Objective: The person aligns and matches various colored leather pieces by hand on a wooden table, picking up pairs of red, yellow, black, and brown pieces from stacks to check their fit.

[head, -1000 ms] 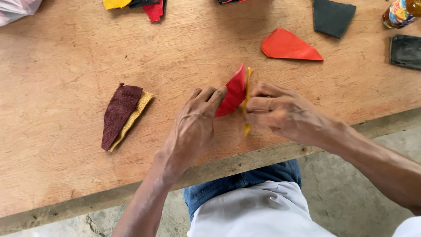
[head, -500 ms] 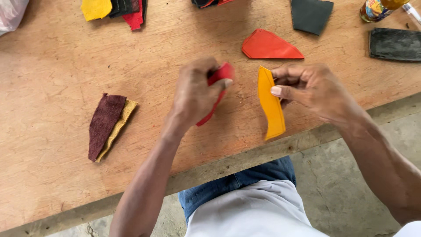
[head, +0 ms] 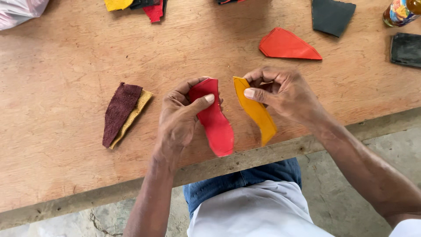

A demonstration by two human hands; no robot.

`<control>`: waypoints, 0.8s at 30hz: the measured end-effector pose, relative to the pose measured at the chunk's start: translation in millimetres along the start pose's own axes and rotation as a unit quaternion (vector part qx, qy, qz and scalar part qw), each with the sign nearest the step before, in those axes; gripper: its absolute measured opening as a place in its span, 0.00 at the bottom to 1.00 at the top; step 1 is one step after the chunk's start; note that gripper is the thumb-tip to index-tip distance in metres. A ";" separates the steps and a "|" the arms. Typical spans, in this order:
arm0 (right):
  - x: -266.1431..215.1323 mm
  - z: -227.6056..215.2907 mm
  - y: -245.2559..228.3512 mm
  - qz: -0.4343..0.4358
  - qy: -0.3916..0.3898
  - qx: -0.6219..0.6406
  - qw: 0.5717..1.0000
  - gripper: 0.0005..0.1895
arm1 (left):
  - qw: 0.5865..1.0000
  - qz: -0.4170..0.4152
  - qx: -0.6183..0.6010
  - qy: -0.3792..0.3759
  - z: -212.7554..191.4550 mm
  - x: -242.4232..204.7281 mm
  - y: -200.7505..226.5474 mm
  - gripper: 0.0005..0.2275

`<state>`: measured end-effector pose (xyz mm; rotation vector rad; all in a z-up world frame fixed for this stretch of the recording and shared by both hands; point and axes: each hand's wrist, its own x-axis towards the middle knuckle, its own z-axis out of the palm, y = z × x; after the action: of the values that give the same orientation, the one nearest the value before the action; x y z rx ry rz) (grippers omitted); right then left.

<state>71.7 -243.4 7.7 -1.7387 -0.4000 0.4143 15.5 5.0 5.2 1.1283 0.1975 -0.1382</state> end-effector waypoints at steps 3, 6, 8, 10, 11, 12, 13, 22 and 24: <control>0.9 11.4 -4.7 0.007 0.014 -0.035 0.999 0.13 | 0.999 0.024 0.015 0.035 -0.4 0.2 -8.3 0.14; 3.9 19.9 -8.4 -0.002 0.009 -0.017 1.000 0.11 | 0.998 0.054 0.012 0.028 -2.6 -2.3 -14.2 0.13; 6.4 24.7 -9.2 -0.017 -0.002 0.027 0.999 0.10 | 0.999 0.049 -0.012 0.012 -4.9 -3.6 -15.4 0.13; 9.0 28.3 -9.0 -0.034 -0.014 0.083 0.996 0.09 | 0.998 0.052 -0.019 0.011 -5.2 -4.0 -15.8 0.13; 9.7 28.2 -9.0 -0.017 -0.013 0.074 0.997 0.09 | 0.998 0.054 -0.023 0.012 -4.9 -4.1 -15.6 0.13; 10.3 29.1 -8.6 0.000 -0.012 0.067 0.998 0.09 | 0.998 0.055 -0.009 0.014 -5.1 -4.9 -14.9 0.12; 11.4 30.0 -8.1 0.017 -0.011 0.059 0.998 0.10 | 0.998 0.056 0.005 0.016 -5.1 -5.7 -14.3 0.12; 18.8 31.0 -3.4 0.000 0.010 0.012 1.000 0.10 | 0.993 0.106 0.032 0.028 -3.9 -6.7 -14.0 0.11; 23.5 25.9 -3.6 -0.025 0.036 -0.054 0.998 0.09 | 0.992 0.114 0.036 0.031 -3.4 -6.6 -12.2 0.11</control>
<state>79.6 -209.3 4.9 -1.8384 -0.4188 0.2980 6.2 3.1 -5.5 1.2203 0.1183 0.0943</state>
